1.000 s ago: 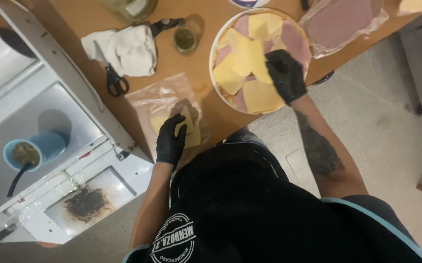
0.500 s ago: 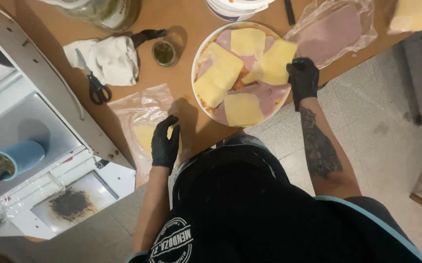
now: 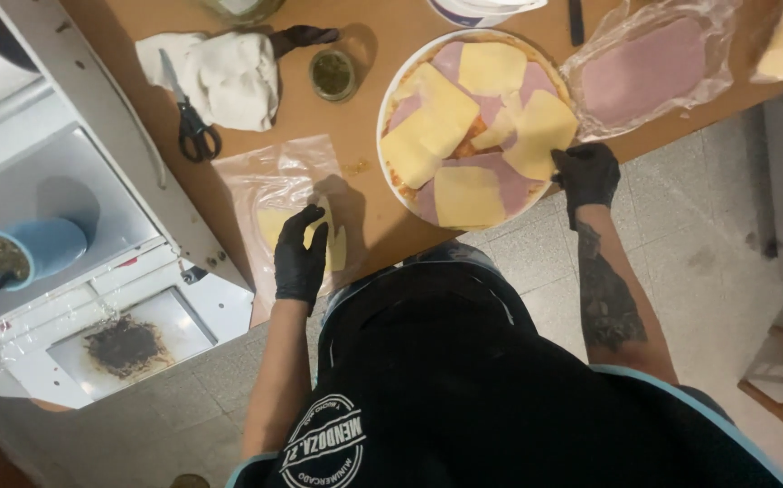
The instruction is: The person spreads tomato sauce on a pizza base using a spoon, then places slices of ham and cheese on top. They add sliced jalapeños and sprinkle dried herbs over the pizza.
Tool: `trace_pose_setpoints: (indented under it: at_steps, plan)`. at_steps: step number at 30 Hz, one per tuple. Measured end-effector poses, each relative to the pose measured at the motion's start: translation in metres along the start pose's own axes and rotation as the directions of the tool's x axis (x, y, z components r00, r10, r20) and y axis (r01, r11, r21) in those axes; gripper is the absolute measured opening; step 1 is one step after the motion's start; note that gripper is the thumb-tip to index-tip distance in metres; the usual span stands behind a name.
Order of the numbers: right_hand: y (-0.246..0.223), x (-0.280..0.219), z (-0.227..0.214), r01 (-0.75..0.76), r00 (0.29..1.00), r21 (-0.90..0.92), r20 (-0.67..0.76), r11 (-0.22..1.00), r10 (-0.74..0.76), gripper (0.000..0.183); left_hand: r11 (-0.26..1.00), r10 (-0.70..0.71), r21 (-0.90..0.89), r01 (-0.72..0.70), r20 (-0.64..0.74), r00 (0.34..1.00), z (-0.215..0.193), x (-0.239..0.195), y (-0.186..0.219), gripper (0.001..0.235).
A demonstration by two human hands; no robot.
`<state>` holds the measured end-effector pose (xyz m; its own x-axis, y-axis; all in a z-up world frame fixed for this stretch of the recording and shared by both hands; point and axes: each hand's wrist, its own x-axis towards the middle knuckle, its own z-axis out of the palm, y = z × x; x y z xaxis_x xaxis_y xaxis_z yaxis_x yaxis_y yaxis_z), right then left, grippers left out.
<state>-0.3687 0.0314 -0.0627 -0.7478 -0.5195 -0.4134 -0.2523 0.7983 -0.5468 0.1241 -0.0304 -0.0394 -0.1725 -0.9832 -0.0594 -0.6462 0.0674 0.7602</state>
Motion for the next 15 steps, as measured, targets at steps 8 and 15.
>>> trace_pose_setpoints:
  at_steps: [8,15]
  plan:
    - [-0.058,-0.057,0.061,0.536,0.826,-0.14,-0.121,0.833,-0.551,0.036,0.99,-0.091,0.091,0.11,-0.184,0.979,-0.044,-0.026,-0.069,0.035]
    - [-0.112,-0.197,0.194,0.654,0.397,0.413,0.526,0.634,-0.752,0.05,0.96,-0.153,0.22,0.175,-0.112,0.982,-0.037,-0.054,-0.118,0.05]
